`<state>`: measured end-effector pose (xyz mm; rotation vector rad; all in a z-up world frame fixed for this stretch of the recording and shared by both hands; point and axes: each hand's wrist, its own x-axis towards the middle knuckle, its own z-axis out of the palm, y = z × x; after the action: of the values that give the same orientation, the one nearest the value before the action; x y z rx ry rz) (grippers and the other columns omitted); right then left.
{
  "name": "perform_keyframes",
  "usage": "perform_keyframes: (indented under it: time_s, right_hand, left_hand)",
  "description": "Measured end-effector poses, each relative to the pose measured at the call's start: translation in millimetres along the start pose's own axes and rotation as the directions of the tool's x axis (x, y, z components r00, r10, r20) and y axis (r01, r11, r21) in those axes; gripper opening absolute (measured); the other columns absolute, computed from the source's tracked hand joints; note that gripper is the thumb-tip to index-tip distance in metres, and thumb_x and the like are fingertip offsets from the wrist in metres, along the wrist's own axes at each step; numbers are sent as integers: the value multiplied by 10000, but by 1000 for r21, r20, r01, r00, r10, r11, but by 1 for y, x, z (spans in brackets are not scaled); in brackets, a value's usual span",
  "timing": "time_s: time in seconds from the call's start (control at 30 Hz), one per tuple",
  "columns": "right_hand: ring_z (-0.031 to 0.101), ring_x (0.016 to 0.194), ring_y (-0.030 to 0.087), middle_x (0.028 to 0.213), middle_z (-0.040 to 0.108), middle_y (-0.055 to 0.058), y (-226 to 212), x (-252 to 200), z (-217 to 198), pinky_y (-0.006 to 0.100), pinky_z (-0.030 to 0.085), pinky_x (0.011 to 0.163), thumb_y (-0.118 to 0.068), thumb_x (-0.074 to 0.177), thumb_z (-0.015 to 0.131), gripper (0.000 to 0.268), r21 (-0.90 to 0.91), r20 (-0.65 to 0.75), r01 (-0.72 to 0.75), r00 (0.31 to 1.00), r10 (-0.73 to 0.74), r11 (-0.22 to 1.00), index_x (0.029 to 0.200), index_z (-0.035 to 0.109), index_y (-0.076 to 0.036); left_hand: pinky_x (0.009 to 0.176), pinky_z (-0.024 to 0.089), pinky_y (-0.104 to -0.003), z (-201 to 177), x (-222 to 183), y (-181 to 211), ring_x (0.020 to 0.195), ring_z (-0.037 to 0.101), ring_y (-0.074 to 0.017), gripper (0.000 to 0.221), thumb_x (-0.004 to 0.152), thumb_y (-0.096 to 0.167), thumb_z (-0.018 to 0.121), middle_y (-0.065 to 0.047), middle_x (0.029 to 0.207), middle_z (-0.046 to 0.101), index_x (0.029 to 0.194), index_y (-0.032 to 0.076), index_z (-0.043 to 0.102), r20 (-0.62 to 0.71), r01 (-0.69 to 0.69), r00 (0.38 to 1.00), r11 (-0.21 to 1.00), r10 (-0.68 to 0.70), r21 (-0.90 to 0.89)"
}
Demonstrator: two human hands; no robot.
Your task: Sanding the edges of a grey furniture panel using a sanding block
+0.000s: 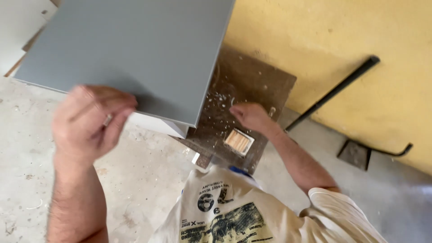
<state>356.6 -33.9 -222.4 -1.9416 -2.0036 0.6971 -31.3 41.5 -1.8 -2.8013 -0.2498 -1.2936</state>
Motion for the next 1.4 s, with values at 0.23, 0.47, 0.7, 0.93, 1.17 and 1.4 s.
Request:
perform_keyframes:
  time_s: [0.23, 0.47, 0.7, 0.93, 1.17, 1.4]
  right_hand:
    - [29, 1585, 356, 1721, -23, 182, 16, -63, 129, 493, 92, 1276, -682, 790, 755, 1064, -104, 263, -256, 925, 275, 961, 1636, 223, -318]
    - [582, 1221, 229, 1318, 638, 46, 37, -57, 161, 452, 436, 1108, -358, 809, 829, 453, 208, -366, -94, 916, 166, 974, 1204, 673, -200]
    - [673, 1120, 406, 1296, 652, 177, -40, -46, 80, 482, 576, 827, -206, 841, 855, 443, 795, -456, 483, 875, 164, -367, 1225, 634, -220]
    - [632, 1101, 274, 1315, 636, 106, -156, -24, 37, 422, 586, 838, -255, 1035, 724, 364, 523, -798, 796, 583, 154, -304, 1354, 592, -141]
    - [603, 1247, 273, 1389, 609, 180, -192, 29, 61, 452, 516, 1081, -228, 930, 772, 612, 296, -874, 954, 249, 416, 51, 1448, 505, -40]
    - [536, 1327, 274, 1473, 541, 183, -221, 42, 63, 470, 454, 1141, -275, 997, 688, 614, 231, -846, 973, 200, 493, 1, 1492, 425, -22]
  left_hand:
    - [921, 493, -451, 4, 84, -11, 1010, 658, -360, 114, 1251, -128, 679, -215, 1173, 763, 1180, -117, 767, 83, -31, 996, 999, 29, 29]
    - [861, 553, -444, 40, 91, -24, 1005, 672, -336, 141, 1175, 58, 745, -133, 1193, 761, 1276, -33, 785, 191, -51, 981, 994, 32, 94]
    - [866, 583, -413, 45, 90, -29, 960, 739, -263, 94, 1163, 119, 785, -86, 1119, 808, 1147, 34, 823, 132, -134, 985, 975, 112, 175]
    - [769, 558, -395, 58, 90, -24, 882, 683, -276, 93, 1073, 158, 715, -41, 1051, 758, 1088, 94, 781, 125, -33, 992, 984, 11, 175]
    - [813, 584, -344, 58, 94, -20, 890, 729, -264, 70, 1025, 110, 723, -47, 929, 735, 1030, 110, 792, 143, -36, 990, 981, 8, 192]
    - [782, 583, -333, 54, 97, -12, 864, 725, -245, 75, 1001, 142, 722, -32, 894, 725, 987, 119, 792, 187, -18, 982, 975, -24, 220]
